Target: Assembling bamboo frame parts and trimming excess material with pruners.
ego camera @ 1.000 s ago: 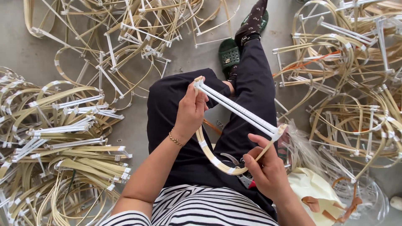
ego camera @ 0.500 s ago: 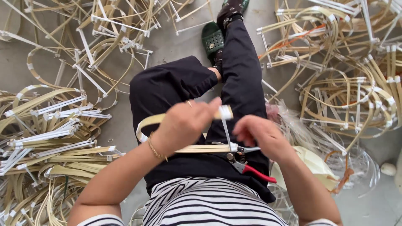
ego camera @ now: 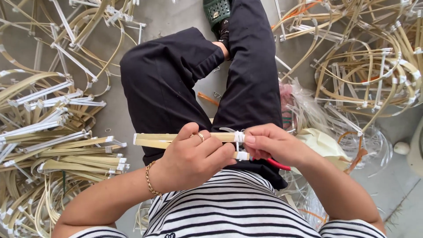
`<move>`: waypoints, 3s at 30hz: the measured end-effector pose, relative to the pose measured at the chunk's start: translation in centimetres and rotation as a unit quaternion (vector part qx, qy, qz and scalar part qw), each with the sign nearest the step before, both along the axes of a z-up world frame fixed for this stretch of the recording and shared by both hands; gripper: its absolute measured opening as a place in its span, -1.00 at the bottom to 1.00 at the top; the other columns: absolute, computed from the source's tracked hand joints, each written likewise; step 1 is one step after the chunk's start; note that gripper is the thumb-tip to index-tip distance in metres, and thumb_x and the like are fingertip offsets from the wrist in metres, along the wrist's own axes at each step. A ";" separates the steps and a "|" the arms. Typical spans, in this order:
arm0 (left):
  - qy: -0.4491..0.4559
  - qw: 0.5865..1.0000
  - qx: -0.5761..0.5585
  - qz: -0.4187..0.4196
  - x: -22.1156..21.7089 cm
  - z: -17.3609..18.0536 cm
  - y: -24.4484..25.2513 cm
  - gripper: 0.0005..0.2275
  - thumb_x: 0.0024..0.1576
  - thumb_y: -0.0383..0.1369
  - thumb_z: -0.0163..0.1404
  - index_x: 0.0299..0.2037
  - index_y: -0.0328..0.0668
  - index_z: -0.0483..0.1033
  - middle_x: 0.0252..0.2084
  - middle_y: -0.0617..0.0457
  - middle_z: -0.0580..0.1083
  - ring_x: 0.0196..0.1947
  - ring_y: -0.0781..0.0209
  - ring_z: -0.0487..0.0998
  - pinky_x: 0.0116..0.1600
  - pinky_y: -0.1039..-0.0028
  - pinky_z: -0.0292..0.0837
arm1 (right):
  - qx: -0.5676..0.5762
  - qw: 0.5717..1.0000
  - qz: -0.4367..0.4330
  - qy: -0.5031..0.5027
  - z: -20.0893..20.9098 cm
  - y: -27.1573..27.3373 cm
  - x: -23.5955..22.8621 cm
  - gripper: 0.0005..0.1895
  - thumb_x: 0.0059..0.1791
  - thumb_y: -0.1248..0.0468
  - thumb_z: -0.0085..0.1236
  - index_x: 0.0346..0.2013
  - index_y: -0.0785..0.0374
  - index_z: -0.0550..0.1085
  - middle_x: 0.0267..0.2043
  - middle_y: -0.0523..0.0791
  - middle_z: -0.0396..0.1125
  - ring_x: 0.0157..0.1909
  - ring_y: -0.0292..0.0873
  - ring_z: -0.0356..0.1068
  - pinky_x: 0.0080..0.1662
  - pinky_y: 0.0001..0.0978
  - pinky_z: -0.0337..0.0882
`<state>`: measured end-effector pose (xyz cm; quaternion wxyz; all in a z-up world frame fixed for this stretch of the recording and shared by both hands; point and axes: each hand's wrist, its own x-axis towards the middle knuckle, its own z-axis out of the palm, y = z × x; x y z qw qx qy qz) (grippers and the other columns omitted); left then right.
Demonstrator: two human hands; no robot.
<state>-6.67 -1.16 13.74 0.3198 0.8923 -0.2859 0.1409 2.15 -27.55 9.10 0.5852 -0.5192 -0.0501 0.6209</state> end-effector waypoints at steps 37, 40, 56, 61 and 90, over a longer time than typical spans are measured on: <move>-0.027 0.990 0.127 0.063 9.1 -4.0 4.8 -0.63 0.21 -0.44 0.07 0.23 -0.31 0.47 -0.38 0.06 0.45 -0.39 0.19 0.53 -0.31 0.42 0.44 | -0.331 0.657 0.307 -0.603 -3.8 -9.4 -4.9 0.25 -0.38 -0.25 0.40 0.47 0.12 0.09 0.31 -0.06 0.18 0.28 0.02 0.19 0.36 0.28 -0.09; -0.040 0.985 -0.133 0.099 9.7 -4.2 7.0 -0.81 0.36 -0.51 0.02 0.13 -0.12 0.41 -0.13 -0.01 0.56 -0.18 0.19 0.60 -0.05 0.52 0.54 | -0.279 0.742 0.270 -0.546 -5.0 -12.5 -3.9 0.07 -0.28 -0.14 0.37 0.41 0.09 0.12 0.26 0.00 0.18 0.26 0.08 0.24 0.23 -0.15 0.29; 0.598 0.693 -0.402 -0.008 4.6 -6.2 0.8 -0.78 0.35 -0.33 -0.15 0.10 -0.18 0.47 -0.41 0.20 0.48 -0.62 0.54 0.38 -0.52 0.69 0.33 | -0.166 0.961 0.054 -0.217 0.3 -3.9 -2.1 -0.07 -0.18 0.36 0.25 0.46 0.11 0.11 0.37 -0.08 0.24 0.40 -0.16 0.20 0.34 -0.27 0.11; 0.606 0.719 -0.339 0.021 4.7 -5.9 0.1 -0.77 0.31 -0.37 -0.17 0.14 -0.13 0.41 -0.41 0.14 0.48 -0.65 0.50 0.38 -0.53 0.65 0.36 | -0.116 0.941 0.069 -0.310 -0.3 -4.0 -2.6 0.01 -0.17 0.39 0.26 0.51 0.13 -0.02 0.46 -0.01 0.10 0.47 -0.06 0.10 0.38 -0.23 0.02; 0.641 0.635 -0.429 0.051 3.3 -11.7 -1.4 -0.79 0.34 -0.37 -0.14 0.09 -0.14 0.49 -0.51 0.20 0.41 -0.68 0.53 0.26 -0.60 0.65 0.18 | -0.269 0.856 0.019 -0.440 -12.0 -6.0 -5.1 -0.66 -0.01 0.22 0.24 0.05 0.15 0.46 -0.23 -0.09 0.49 -0.16 -0.17 0.53 -0.09 -0.28 0.55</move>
